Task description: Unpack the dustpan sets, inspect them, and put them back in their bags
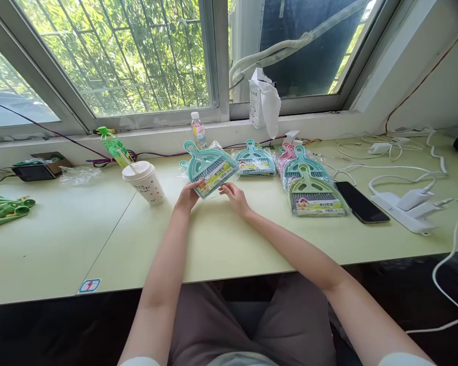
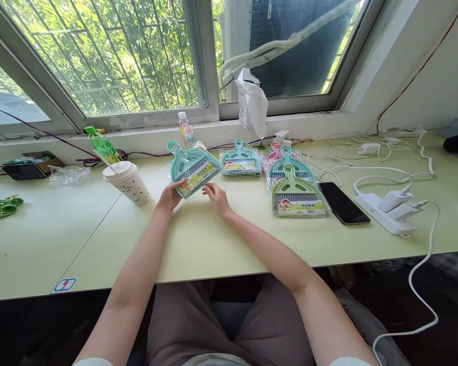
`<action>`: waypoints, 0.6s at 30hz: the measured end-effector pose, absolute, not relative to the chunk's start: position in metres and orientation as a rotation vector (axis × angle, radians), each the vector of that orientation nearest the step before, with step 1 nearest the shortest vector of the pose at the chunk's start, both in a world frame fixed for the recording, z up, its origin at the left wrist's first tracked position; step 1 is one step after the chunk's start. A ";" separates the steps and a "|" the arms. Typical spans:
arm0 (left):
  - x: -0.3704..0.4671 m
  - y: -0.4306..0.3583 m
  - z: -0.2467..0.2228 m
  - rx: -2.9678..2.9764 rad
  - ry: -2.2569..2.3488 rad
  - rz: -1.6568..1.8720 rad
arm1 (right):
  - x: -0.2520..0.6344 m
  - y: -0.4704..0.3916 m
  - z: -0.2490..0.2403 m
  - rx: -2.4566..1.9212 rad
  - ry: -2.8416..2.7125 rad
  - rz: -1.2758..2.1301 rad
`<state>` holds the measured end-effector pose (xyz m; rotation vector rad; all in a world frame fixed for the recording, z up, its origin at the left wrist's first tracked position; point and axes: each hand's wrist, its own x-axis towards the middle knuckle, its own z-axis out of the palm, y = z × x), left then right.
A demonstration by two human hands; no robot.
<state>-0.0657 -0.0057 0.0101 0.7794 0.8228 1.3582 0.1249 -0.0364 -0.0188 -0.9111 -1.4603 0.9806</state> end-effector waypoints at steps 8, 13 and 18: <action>-0.063 -0.013 0.011 0.934 0.817 1.253 | 0.137 -0.024 -0.013 -0.946 -0.985 1.054; -0.064 -0.015 0.010 1.048 0.785 1.193 | 0.140 -0.022 -0.010 -0.823 -0.846 1.222; -0.062 -0.016 0.013 1.121 0.758 1.077 | 0.141 -0.025 -0.009 -0.813 -0.829 1.339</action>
